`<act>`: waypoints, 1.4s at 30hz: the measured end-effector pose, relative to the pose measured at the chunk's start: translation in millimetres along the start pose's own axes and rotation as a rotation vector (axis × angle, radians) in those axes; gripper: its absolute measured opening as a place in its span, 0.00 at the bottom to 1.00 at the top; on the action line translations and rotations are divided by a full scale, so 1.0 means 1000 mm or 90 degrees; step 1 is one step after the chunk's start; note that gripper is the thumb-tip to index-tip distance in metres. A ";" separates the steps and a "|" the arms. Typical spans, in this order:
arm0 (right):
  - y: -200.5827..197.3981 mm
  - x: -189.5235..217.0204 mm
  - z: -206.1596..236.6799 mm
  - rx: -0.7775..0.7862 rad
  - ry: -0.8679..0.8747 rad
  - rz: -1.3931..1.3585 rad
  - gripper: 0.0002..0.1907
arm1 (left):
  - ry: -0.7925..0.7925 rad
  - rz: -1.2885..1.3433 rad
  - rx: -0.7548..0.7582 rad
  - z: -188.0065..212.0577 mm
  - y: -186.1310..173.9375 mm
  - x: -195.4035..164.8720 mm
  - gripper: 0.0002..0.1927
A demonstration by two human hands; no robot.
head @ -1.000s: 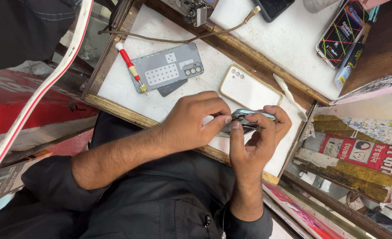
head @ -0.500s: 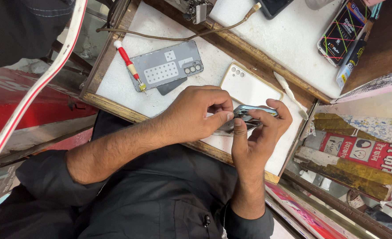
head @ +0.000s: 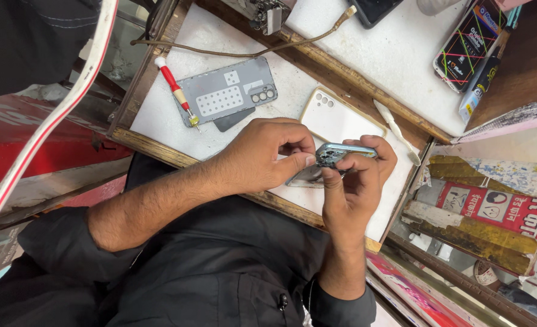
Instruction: The person disassembles a smartphone, removes the back cover and battery, and manipulates the internal circuit board and camera module. They use a screwdriver to remove screws and handle small components with their hands.
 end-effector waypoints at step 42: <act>-0.017 -0.037 0.052 0.278 0.114 0.495 0.11 | -0.092 0.341 -0.302 0.076 -0.057 0.113 0.07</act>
Point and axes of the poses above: each hand's wrist, its own z-axis away from the middle knuckle, its own y-axis out of the palm, x = y × z, the point moved 9 cm from there along -z, towards the middle knuckle, and after that the axes turned 9 degrees about z, right-handed, at the moved point
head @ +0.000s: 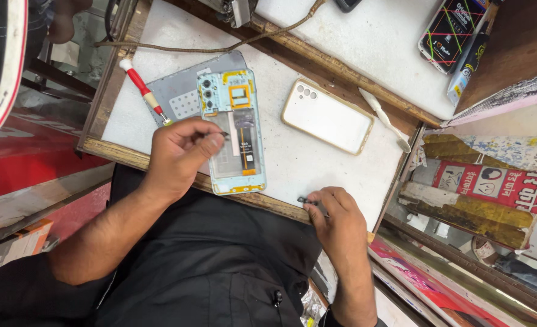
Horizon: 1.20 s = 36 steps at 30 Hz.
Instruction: The person disassembles a smartphone, removes the back cover and battery, and manipulates the internal circuit board and camera module. They use a screwdriver to remove screws and handle small components with their hands.
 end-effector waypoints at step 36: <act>0.041 -0.022 -0.047 0.030 0.114 -0.590 0.20 | -0.033 -0.396 0.124 0.002 0.070 -0.014 0.09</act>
Point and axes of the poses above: each hand's wrist, its own z-axis away from the middle knuckle, its own y-axis out of the palm, x = y × z, the point moved 9 cm from there along -z, towards the middle knuckle, and after that the axes turned 9 degrees about z, right-handed, at the moved point
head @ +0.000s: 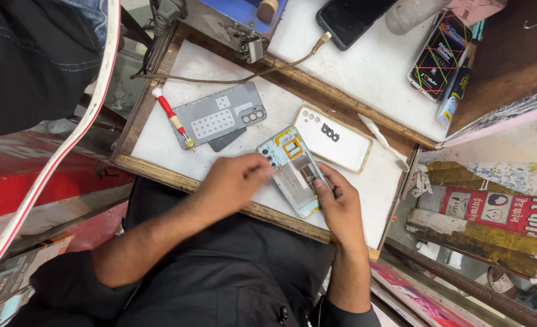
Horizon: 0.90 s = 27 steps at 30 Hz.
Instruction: The person disassembles a smartphone, removes the back cover and battery, and manipulates the internal circuit board and camera module. They use a screwdriver to remove screws and handle small components with their hands.
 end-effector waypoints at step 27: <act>0.001 -0.013 0.006 -0.031 0.001 -0.057 0.20 | 0.306 -0.276 -0.020 0.014 -0.005 -0.052 0.06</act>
Point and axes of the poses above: each hand's wrist, its own z-axis away from the middle knuckle, its own y-axis out of the palm, x = y × z, the point moved 9 cm from there along -z, towards the middle knuckle, and after that the axes turned 9 degrees about z, right-handed, at the moved point
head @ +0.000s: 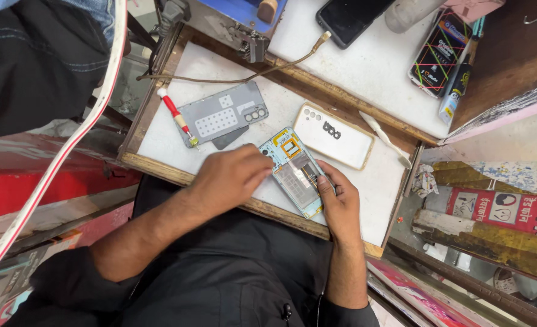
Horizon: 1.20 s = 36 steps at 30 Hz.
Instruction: The person disassembles a smartphone, removes the back cover and battery, and manipulates the internal circuit board and camera module. They use a screwdriver to remove screws and handle small components with their hands.
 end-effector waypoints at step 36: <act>-0.009 -0.017 0.003 0.063 0.100 -0.255 0.17 | 0.254 -0.106 -0.003 0.002 0.009 -0.048 0.20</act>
Point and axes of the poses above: each hand's wrist, its own z-axis away from the middle knuckle, its own y-axis out of the palm, x = y × z, the point moved 9 cm from there along -z, towards the middle knuckle, and after that the axes turned 9 degrees about z, right-handed, at the moved point
